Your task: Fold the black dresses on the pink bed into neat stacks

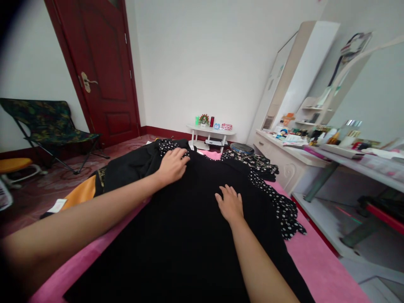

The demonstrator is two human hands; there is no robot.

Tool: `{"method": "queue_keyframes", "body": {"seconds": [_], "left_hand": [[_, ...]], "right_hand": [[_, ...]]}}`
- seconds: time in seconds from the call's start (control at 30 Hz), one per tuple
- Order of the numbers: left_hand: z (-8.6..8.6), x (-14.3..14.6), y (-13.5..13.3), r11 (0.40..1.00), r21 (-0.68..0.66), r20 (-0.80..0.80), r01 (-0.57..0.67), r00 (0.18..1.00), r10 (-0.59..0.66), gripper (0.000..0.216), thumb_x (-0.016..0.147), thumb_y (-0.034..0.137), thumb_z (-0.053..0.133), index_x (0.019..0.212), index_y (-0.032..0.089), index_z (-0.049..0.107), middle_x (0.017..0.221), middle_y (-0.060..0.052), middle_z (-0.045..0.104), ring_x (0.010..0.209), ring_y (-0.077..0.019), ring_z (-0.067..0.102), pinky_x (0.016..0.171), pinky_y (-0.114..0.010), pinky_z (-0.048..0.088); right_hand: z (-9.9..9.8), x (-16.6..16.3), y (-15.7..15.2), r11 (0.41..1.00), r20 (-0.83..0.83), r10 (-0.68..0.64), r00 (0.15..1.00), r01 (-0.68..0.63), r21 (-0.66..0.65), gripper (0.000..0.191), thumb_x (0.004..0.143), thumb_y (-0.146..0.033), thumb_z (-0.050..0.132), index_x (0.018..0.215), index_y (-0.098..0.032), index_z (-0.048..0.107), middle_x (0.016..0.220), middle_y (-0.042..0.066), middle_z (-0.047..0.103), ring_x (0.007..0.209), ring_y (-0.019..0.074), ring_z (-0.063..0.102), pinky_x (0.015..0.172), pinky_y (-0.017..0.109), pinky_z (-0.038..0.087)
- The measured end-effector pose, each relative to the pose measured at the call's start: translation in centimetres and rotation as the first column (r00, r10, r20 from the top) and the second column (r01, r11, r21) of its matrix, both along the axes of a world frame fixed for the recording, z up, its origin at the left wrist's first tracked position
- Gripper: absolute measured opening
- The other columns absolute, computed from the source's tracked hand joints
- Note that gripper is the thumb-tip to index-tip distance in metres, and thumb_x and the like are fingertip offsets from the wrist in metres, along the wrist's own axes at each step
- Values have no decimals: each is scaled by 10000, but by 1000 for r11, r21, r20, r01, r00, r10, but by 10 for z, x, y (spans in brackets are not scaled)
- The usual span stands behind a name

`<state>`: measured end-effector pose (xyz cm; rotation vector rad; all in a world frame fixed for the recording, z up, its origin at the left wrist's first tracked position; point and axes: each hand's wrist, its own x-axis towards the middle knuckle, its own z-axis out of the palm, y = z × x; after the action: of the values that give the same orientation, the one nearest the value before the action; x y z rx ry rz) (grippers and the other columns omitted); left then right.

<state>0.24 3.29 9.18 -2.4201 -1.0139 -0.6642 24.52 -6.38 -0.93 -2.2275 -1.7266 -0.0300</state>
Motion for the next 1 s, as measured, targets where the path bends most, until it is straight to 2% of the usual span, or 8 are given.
{"method": "queue_keyframes", "body": {"seconds": [0.1, 0.23, 0.4, 0.57, 0.7, 0.8, 0.9, 1.0], "left_hand": [[32, -7, 35, 979, 7, 29, -203, 979, 203, 431, 784, 302, 586, 1176, 130, 538, 1291, -172, 455, 1204, -330, 360, 970, -448, 289], [35, -10, 68, 890, -269, -41, -368, 928, 371, 652, 626, 363, 746, 1187, 102, 543, 1217, -201, 538, 1158, -347, 432, 941, -429, 344], [29, -6, 87, 790, -423, -21, -444, 876, 481, 357, 646, 202, 704, 981, 81, 668, 1054, -237, 638, 1056, -391, 554, 857, -458, 419], [65, -1, 103, 777, -496, 305, -389, 760, 574, 408, 794, 313, 580, 1119, 68, 617, 1132, -255, 605, 1082, -380, 561, 857, -461, 449], [85, 27, 82, 867, -448, 648, 219, 748, 145, 472, 886, 322, 473, 1321, 139, 474, 1286, -153, 547, 1124, -285, 554, 914, -403, 450], [72, 49, 41, 546, -478, 653, 688, 694, -303, 654, 801, 369, 619, 1391, 203, 394, 1399, -117, 450, 1191, -277, 510, 962, -392, 423], [42, 45, -1, 449, -587, 461, 673, 734, -498, 659, 778, 367, 643, 1374, 193, 423, 1398, -117, 453, 1239, -257, 469, 1021, -371, 371], [9, 14, -35, 621, -630, 216, 467, 873, -437, 615, 771, 312, 642, 1344, 179, 465, 1360, -127, 488, 1219, -252, 490, 1029, -348, 365]], "right_hand": [[0, 0, -1, 1000, -12, 11, 1000, -10, 26, 477, 915, -436, 353, 1322, -226, 487, 1453, 63, 390, 1360, 244, 284, 1093, 501, 205], [0, 2, -2, 998, -32, 20, 999, -18, 54, 448, 904, -409, 391, 1288, -221, 523, 1427, 73, 426, 1343, 251, 320, 1085, 495, 227], [1, 3, -3, 994, -42, 42, 998, -38, 105, 422, 891, -390, 425, 1250, -214, 558, 1396, 86, 464, 1323, 257, 355, 1077, 482, 250], [0, 5, -1, 984, -69, 57, 996, -45, 170, 392, 858, -352, 488, 1201, -196, 597, 1351, 108, 509, 1283, 276, 409, 1054, 483, 289], [4, 2, -5, 933, -173, 200, 964, -133, 335, 247, 864, -288, 476, 983, -212, 679, 1128, 69, 656, 1071, 216, 582, 946, 367, 415], [11, -6, -14, 850, -187, 398, 898, -284, 443, 251, 901, -282, 430, 863, -230, 672, 903, 24, 691, 848, 164, 632, 802, 277, 458], [19, -16, -23, 809, -112, 481, 869, -392, 438, 241, 902, -299, 450, 818, -225, 663, 813, 18, 674, 766, 158, 618, 749, 256, 442], [25, -22, -28, 831, -86, 464, 882, -400, 387, 264, 910, -311, 429, 822, -226, 664, 810, 22, 668, 775, 163, 612, 758, 254, 436]]}}
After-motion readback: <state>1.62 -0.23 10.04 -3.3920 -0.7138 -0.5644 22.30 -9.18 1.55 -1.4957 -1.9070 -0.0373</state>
